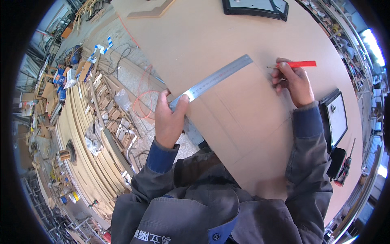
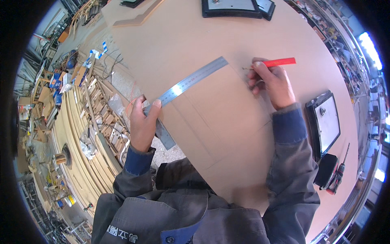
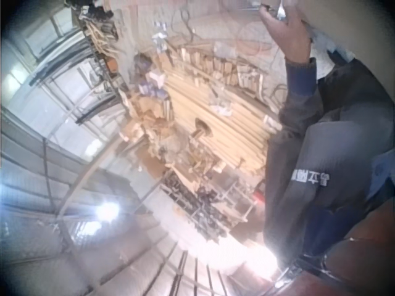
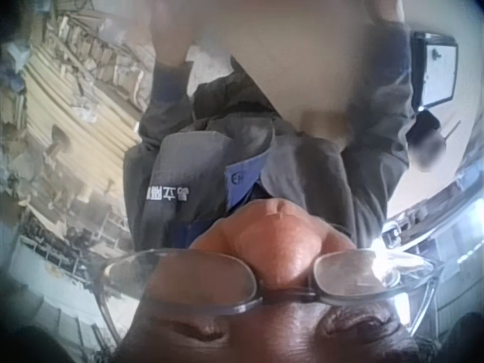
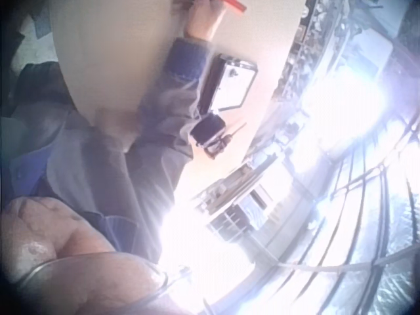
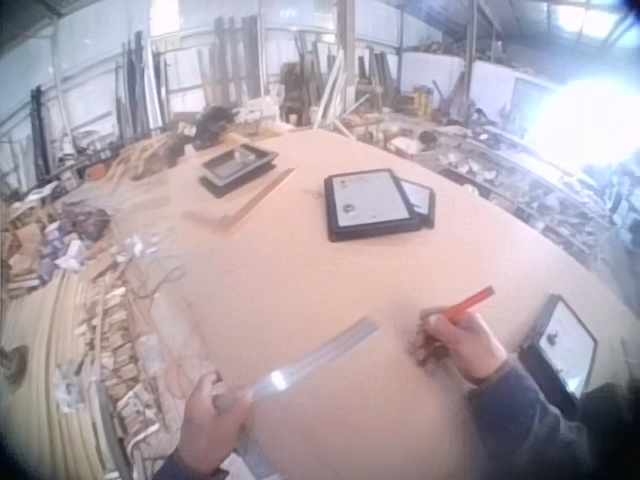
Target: The person measures several metal lock plates with a tape measure and marks a wooden board with a pencil and square ruler. The person handles the lock plates one at a time, measures their dimensions, and then uses a square ruler to draw straight lines on the board.
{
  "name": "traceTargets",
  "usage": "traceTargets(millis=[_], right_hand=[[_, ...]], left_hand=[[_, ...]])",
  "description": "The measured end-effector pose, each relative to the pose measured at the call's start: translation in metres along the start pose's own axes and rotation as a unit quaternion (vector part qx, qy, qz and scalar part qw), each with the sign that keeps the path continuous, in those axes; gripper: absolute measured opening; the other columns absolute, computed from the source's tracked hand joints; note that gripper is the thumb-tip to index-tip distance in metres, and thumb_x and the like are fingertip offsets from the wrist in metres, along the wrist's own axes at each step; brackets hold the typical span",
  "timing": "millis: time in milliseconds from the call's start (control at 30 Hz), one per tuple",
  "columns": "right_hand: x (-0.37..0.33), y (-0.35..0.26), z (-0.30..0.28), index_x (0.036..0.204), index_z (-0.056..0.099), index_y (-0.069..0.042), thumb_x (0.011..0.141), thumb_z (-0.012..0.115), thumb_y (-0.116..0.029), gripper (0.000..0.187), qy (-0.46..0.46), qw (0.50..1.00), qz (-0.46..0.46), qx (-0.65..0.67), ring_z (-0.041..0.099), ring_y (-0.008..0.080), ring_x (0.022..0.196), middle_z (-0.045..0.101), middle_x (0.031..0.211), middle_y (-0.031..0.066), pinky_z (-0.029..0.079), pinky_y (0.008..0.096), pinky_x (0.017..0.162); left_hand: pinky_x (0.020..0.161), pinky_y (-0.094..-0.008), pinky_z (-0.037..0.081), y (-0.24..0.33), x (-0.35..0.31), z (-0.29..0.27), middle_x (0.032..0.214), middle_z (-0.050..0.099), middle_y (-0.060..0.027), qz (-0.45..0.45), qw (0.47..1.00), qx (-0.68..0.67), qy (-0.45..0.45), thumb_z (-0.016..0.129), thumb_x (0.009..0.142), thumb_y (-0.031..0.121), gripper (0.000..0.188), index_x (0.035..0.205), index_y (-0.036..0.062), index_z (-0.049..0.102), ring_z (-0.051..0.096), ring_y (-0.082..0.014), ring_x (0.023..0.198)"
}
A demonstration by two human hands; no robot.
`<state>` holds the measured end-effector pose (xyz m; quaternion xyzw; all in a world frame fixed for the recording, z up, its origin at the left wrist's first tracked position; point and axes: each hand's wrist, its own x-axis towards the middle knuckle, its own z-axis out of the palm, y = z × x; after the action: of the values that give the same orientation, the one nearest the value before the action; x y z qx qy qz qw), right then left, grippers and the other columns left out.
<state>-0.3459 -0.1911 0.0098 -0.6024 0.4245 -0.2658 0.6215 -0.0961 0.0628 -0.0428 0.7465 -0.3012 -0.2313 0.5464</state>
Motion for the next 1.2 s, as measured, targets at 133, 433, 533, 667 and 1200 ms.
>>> traceTargets(millis=[133,433,533,667,1200], right_hand=[[0.011,0.003,0.002,0.117,0.068,-0.001,0.106,0.062,-0.032,0.033,0.006,0.999,0.002,0.036,0.065,0.0131,0.066,0.069,0.090,0.0072,0.053,0.0272,0.053],[0.010,0.014,0.001,0.128,0.067,0.000,0.108,0.061,-0.034,0.040,0.038,0.998,-0.002,0.056,0.064,0.0127,0.068,0.070,0.093,0.0075,0.051,0.0268,0.052],[0.006,0.011,0.004,0.126,0.067,0.000,0.108,0.061,-0.033,0.039,0.046,0.998,-0.007,0.049,0.064,0.0125,0.068,0.070,0.093,0.0079,0.051,0.0267,0.053],[0.009,0.014,0.000,0.124,0.068,0.000,0.108,0.062,-0.033,0.037,0.037,0.998,-0.005,0.055,0.065,0.0126,0.068,0.071,0.092,0.0081,0.051,0.0268,0.053],[0.008,0.015,-0.001,0.126,0.067,0.001,0.107,0.063,-0.035,0.041,0.030,0.998,-0.006,0.056,0.064,0.0125,0.068,0.071,0.092,0.0084,0.052,0.0264,0.054]], left_hand=[[0.093,-0.0347,0.055,0.002,0.000,-0.003,0.123,0.070,-0.0195,-0.010,1.000,0.021,-0.003,0.072,0.100,0.026,0.056,0.136,-0.0118,0.054,0.068,-0.0202,0.109],[0.093,-0.0348,0.055,0.001,0.000,-0.001,0.120,0.071,-0.0197,-0.007,0.999,-0.047,-0.011,0.072,0.099,0.027,0.056,0.135,-0.0119,0.054,0.069,-0.0207,0.107],[0.092,-0.0302,0.055,-0.006,0.001,-0.003,0.122,0.071,-0.0153,-0.020,0.999,-0.046,-0.021,0.071,0.103,0.025,0.051,0.137,-0.0089,0.054,0.069,-0.0160,0.107],[0.090,-0.0302,0.056,-0.007,0.002,-0.003,0.120,0.072,-0.0159,-0.011,0.999,-0.029,-0.017,0.070,0.103,0.025,0.050,0.137,-0.0089,0.053,0.070,-0.0157,0.105],[0.084,-0.0279,0.056,-0.001,0.000,-0.005,0.114,0.073,-0.0128,-0.047,0.998,-0.039,-0.031,0.071,0.103,0.027,0.050,0.136,-0.0074,0.055,0.070,-0.0129,0.097]])
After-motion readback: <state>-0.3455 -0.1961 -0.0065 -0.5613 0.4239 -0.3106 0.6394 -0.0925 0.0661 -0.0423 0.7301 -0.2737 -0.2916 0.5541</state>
